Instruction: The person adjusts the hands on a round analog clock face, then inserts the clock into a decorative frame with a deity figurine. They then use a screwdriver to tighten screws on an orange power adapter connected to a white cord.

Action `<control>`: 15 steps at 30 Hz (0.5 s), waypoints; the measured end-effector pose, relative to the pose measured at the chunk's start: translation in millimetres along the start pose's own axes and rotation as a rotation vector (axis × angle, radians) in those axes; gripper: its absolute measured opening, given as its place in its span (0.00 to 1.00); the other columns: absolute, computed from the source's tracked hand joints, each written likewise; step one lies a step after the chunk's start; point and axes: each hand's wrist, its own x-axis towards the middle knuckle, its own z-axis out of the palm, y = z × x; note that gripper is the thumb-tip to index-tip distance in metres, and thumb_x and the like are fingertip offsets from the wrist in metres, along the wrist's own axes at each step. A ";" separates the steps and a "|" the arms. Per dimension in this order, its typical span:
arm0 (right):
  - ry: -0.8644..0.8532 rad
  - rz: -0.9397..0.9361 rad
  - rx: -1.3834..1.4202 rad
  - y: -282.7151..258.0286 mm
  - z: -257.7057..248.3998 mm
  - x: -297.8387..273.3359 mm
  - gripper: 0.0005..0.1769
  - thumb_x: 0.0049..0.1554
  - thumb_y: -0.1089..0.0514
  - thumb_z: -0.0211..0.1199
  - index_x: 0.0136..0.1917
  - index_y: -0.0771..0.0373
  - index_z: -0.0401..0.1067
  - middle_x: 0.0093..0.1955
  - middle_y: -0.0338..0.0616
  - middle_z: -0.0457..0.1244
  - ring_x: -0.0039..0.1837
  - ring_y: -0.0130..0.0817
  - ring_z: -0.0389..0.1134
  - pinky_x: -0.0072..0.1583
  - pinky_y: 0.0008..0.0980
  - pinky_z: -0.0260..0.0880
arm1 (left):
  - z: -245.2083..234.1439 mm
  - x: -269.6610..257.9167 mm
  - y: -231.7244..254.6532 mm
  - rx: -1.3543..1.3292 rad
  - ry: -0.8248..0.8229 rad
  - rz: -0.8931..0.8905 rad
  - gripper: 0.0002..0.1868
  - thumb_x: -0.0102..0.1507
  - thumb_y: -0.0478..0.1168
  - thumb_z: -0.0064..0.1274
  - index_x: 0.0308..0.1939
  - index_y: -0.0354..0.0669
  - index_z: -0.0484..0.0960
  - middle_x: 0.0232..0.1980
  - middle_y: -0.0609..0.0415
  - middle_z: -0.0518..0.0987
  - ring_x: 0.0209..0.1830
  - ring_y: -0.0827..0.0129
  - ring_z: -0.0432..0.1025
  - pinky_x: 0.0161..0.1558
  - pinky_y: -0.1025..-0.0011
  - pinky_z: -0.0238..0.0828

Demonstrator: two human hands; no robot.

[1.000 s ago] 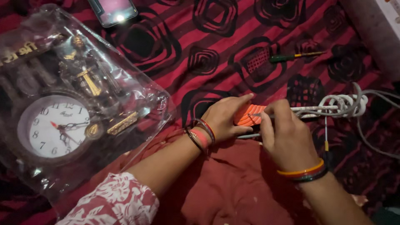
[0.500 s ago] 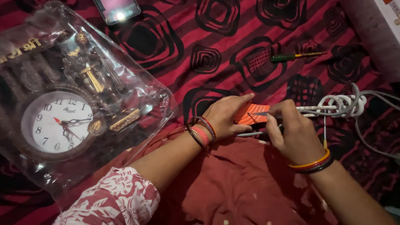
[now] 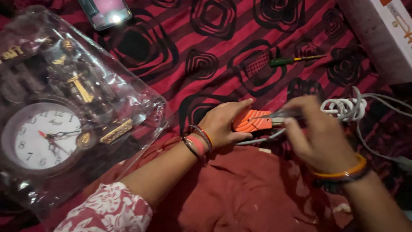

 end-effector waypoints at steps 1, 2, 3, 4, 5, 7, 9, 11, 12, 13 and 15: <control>0.064 0.053 0.032 0.7 -6.8 -3.7 0.14 0.59 0.66 0.60 0.58 0.66 0.63 0.49 0.52 0.69 0.50 0.41 0.74 0.49 0.36 0.73 | -0.3 -0.1 0.1 0.008 0.004 0.006 0.47 0.54 0.49 0.70 0.73 0.41 0.65 0.63 0.45 0.78 0.63 0.50 0.73 0.64 0.58 0.69; 0.128 0.107 0.064 2.1 -13.9 -8.1 0.15 0.60 0.66 0.60 0.59 0.67 0.61 0.50 0.51 0.70 0.51 0.37 0.74 0.50 0.34 0.72 | -0.3 -0.2 0.6 0.016 0.008 0.013 0.47 0.54 0.49 0.70 0.73 0.41 0.65 0.64 0.45 0.78 0.63 0.50 0.72 0.64 0.58 0.69; 0.191 0.162 0.096 3.4 -18.5 -11.4 0.16 0.61 0.65 0.59 0.60 0.68 0.59 0.52 0.50 0.71 0.52 0.34 0.74 0.51 0.32 0.72 | -0.5 -0.6 1.9 0.020 0.005 0.000 0.47 0.54 0.49 0.70 0.73 0.41 0.66 0.63 0.45 0.78 0.63 0.50 0.72 0.64 0.58 0.69; 0.187 0.171 0.104 5.5 -20.4 -13.3 0.15 0.61 0.65 0.60 0.59 0.68 0.59 0.52 0.50 0.71 0.53 0.32 0.74 0.51 0.31 0.72 | -0.8 -1.0 3.5 0.024 0.002 -0.012 0.47 0.54 0.49 0.70 0.73 0.41 0.67 0.63 0.45 0.78 0.63 0.49 0.73 0.64 0.58 0.69; 0.186 0.178 0.112 8.6 -21.2 -14.0 0.14 0.61 0.65 0.60 0.58 0.68 0.60 0.53 0.50 0.71 0.53 0.31 0.74 0.52 0.30 0.73 | -1.3 -0.3 4.3 0.029 0.000 -0.021 0.46 0.54 0.49 0.70 0.72 0.41 0.67 0.63 0.44 0.78 0.62 0.49 0.73 0.63 0.58 0.69; 0.187 0.160 0.130 13.4 -19.0 -17.8 0.12 0.62 0.66 0.60 0.57 0.68 0.61 0.54 0.51 0.71 0.56 0.30 0.74 0.53 0.29 0.73 | -2.4 1.5 6.3 0.016 -0.002 -0.024 0.45 0.54 0.49 0.70 0.72 0.40 0.68 0.63 0.44 0.78 0.62 0.49 0.72 0.63 0.58 0.69; 0.191 0.112 0.152 15.0 -13.2 -23.5 0.10 0.64 0.67 0.59 0.57 0.69 0.62 0.57 0.52 0.71 0.59 0.31 0.73 0.56 0.29 0.72 | -4.0 3.5 9.0 0.010 -0.002 -0.023 0.45 0.54 0.49 0.70 0.71 0.40 0.68 0.64 0.44 0.78 0.62 0.49 0.72 0.63 0.58 0.69; 0.226 0.173 0.107 15.1 -10.0 -31.1 0.11 0.63 0.67 0.61 0.58 0.69 0.66 0.57 0.52 0.71 0.58 0.33 0.74 0.56 0.30 0.72 | -5.7 5.2 12.4 0.010 -0.002 -0.016 0.44 0.54 0.49 0.70 0.71 0.39 0.68 0.64 0.43 0.78 0.63 0.48 0.72 0.63 0.57 0.69; 0.244 0.204 0.086 15.4 -8.1 -35.3 0.11 0.63 0.67 0.62 0.59 0.68 0.68 0.57 0.52 0.72 0.57 0.33 0.74 0.56 0.30 0.72 | -6.2 6.1 14.0 0.019 -0.009 -0.011 0.43 0.55 0.48 0.69 0.71 0.39 0.68 0.64 0.43 0.78 0.63 0.48 0.72 0.63 0.57 0.69; 0.283 0.199 0.121 15.8 -5.6 -39.7 0.13 0.64 0.67 0.62 0.61 0.69 0.67 0.58 0.52 0.71 0.59 0.33 0.74 0.58 0.29 0.72 | -6.8 6.7 15.6 0.028 -0.017 -0.007 0.42 0.56 0.48 0.68 0.71 0.39 0.68 0.64 0.44 0.78 0.63 0.49 0.72 0.63 0.57 0.69; 0.358 0.192 0.193 17.5 -0.8 -46.6 0.15 0.66 0.67 0.61 0.65 0.69 0.65 0.60 0.51 0.71 0.62 0.32 0.73 0.62 0.28 0.71 | -7.7 8.0 18.6 0.043 -0.031 -0.007 0.41 0.57 0.47 0.67 0.71 0.38 0.69 0.63 0.43 0.78 0.63 0.48 0.72 0.63 0.57 0.69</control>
